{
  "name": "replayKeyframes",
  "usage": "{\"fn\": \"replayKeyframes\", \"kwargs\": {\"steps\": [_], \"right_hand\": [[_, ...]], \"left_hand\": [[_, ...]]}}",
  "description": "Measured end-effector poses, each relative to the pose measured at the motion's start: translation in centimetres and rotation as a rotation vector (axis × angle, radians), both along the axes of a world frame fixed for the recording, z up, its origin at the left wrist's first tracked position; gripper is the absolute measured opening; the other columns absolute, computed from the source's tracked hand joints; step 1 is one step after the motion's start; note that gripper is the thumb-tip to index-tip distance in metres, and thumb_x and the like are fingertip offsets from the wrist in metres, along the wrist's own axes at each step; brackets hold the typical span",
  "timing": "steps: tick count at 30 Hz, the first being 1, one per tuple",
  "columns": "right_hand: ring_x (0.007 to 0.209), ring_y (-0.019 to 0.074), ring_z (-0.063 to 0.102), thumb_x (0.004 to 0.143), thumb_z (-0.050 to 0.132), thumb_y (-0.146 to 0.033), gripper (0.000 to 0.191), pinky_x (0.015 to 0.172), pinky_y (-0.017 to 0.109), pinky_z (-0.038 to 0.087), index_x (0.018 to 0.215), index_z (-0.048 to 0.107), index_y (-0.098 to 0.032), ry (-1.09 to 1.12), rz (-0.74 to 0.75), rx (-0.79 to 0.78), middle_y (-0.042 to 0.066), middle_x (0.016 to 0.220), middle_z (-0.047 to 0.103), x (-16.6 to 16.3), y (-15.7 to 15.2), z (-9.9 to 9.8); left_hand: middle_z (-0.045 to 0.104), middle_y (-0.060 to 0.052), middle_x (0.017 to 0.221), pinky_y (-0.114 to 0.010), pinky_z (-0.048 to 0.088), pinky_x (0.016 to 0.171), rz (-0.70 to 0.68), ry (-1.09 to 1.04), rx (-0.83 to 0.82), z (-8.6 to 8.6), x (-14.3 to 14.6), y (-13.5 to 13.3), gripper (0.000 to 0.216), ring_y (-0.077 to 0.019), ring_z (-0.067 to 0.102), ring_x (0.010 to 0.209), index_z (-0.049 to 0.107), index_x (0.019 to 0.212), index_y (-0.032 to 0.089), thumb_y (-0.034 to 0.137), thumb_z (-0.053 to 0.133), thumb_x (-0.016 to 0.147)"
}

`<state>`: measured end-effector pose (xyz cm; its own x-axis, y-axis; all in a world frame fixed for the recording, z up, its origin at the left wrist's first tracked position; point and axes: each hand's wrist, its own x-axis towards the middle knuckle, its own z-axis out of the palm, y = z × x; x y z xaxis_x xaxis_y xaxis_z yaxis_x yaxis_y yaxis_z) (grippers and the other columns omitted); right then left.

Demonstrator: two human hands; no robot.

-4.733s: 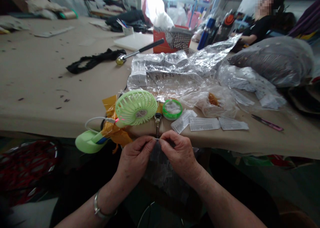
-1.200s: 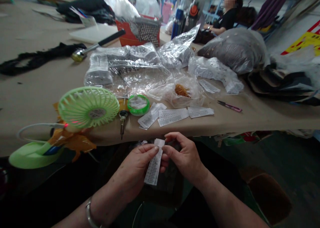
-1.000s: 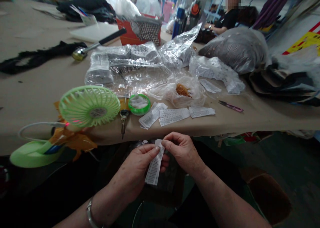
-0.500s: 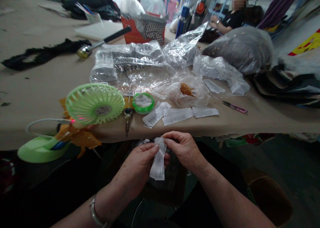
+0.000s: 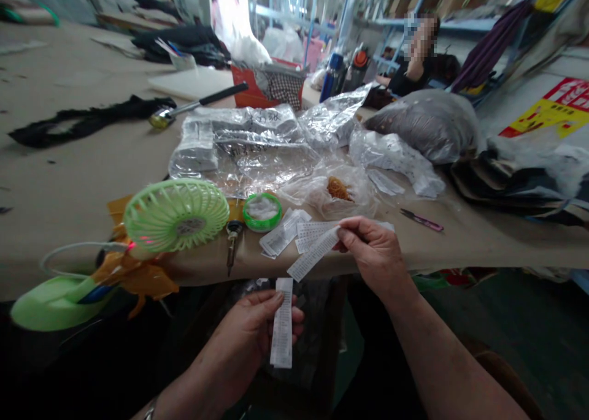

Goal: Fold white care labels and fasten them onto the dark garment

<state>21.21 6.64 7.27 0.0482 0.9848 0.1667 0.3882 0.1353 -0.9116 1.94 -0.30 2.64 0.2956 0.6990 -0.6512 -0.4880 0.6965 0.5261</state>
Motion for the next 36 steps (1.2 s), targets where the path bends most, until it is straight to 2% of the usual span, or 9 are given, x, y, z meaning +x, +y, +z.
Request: {"fn": "replayKeyframes", "kwargs": {"steps": [3, 8, 11, 17, 20, 24, 28, 31, 36], "right_hand": [[0.056, 0.0127, 0.061, 0.080, 0.060, -0.032, 0.014, 0.056, 0.023, 0.049, 0.080, 0.062, -0.017, -0.056, -0.021, 0.054, -0.002, 0.061, 0.064, -0.2, 2.0, -0.1], [0.067, 0.0163, 0.064, 0.085, 0.053, -0.029, 0.016, 0.065, 0.027, 0.047, 0.082, 0.066, -0.019, -0.558, -0.049, 0.241, 0.002, 0.072, 0.069, -0.3, 3.2, -2.0], [0.081, 0.0221, 0.065, 0.085, 0.053, -0.028, 0.018, 0.077, 0.034, 0.047, 0.085, 0.069, -0.020, -0.709, -0.054, 0.328, 0.006, 0.083, 0.072, 0.0, 3.4, -2.6], [0.095, 0.0246, 0.062, 0.086, 0.050, -0.025, 0.026, 0.085, 0.038, 0.048, 0.106, 0.066, -0.018, -0.721, -0.069, 0.414, 0.010, 0.098, 0.069, 1.7, 3.4, -2.5], [0.096, 0.0244, 0.061, 0.089, 0.046, -0.022, 0.026, 0.088, 0.040, 0.048, 0.106, 0.065, -0.017, -0.748, -0.114, 0.491, 0.011, 0.100, 0.068, 3.7, 2.6, -2.6], [0.105, 0.0263, 0.057, 0.090, 0.046, -0.025, 0.029, 0.095, 0.046, 0.046, 0.112, 0.063, -0.015, -0.859, -0.109, 0.527, 0.013, 0.107, 0.065, 6.4, 0.7, -3.8], [0.121, 0.0298, 0.047, 0.091, 0.046, -0.031, 0.039, 0.102, 0.051, 0.041, 0.127, 0.053, -0.016, -0.953, -0.031, 0.469, 0.014, 0.125, 0.057, 7.3, -0.8, -5.0], [0.124, 0.0307, 0.046, 0.092, 0.044, -0.032, 0.040, 0.103, 0.053, 0.040, 0.128, 0.053, -0.017, -0.974, -0.007, 0.424, 0.014, 0.128, 0.056, 7.2, -1.3, -5.6], [0.122, 0.0291, 0.050, 0.091, 0.048, -0.027, 0.034, 0.101, 0.051, 0.044, 0.122, 0.058, -0.019, -0.903, -0.023, 0.511, 0.014, 0.125, 0.058, 7.5, -1.8, -6.1]], "left_hand": [[0.070, -0.009, 0.064, -0.026, 0.048, 0.054, 0.007, 0.006, -0.013, 0.0, 0.1, 0.1, 0.015, -0.0157, 0.063, 0.054, 0.061, 0.082, 0.010, 0.025, 0.060, 0.081], [0.070, -0.007, 0.063, -0.026, 0.048, 0.054, 0.017, 0.004, -0.013, -0.1, -0.2, 0.0, 0.012, -0.0157, 0.064, 0.054, 0.060, 0.080, 0.012, 0.023, 0.062, 0.079], [0.071, -0.007, 0.065, -0.026, 0.048, 0.053, 0.012, 0.011, -0.008, -0.3, -0.5, -0.1, 0.015, -0.0161, 0.065, 0.056, 0.061, 0.082, 0.012, 0.026, 0.063, 0.079], [0.070, -0.006, 0.059, -0.026, 0.048, 0.050, 0.023, 0.046, -0.046, -0.9, -0.2, 0.1, 0.010, -0.0161, 0.064, 0.050, 0.061, 0.077, 0.012, 0.022, 0.062, 0.078], [0.070, -0.007, 0.059, -0.027, 0.048, 0.049, 0.023, 0.060, -0.058, -1.2, -0.2, 0.1, 0.012, -0.0170, 0.064, 0.050, 0.061, 0.078, 0.012, 0.023, 0.065, 0.076], [0.071, -0.007, 0.061, -0.026, 0.049, 0.050, -0.011, 0.055, -0.035, -1.2, -0.2, -0.2, 0.020, -0.0163, 0.064, 0.052, 0.064, 0.079, 0.011, 0.028, 0.072, 0.071], [0.071, -0.008, 0.061, -0.025, 0.049, 0.050, -0.024, 0.065, -0.026, -1.5, 0.1, -0.5, 0.026, -0.0169, 0.064, 0.052, 0.065, 0.077, 0.011, 0.031, 0.077, 0.066], [0.070, -0.008, 0.060, -0.026, 0.049, 0.049, -0.031, 0.071, -0.036, -1.8, 0.3, -0.6, 0.028, -0.0181, 0.064, 0.051, 0.066, 0.076, 0.011, 0.032, 0.079, 0.063], [0.070, -0.008, 0.059, -0.026, 0.049, 0.049, -0.023, 0.056, -0.054, -1.5, 0.4, -0.7, 0.031, -0.0180, 0.063, 0.049, 0.067, 0.075, 0.011, 0.032, 0.082, 0.058]]}}
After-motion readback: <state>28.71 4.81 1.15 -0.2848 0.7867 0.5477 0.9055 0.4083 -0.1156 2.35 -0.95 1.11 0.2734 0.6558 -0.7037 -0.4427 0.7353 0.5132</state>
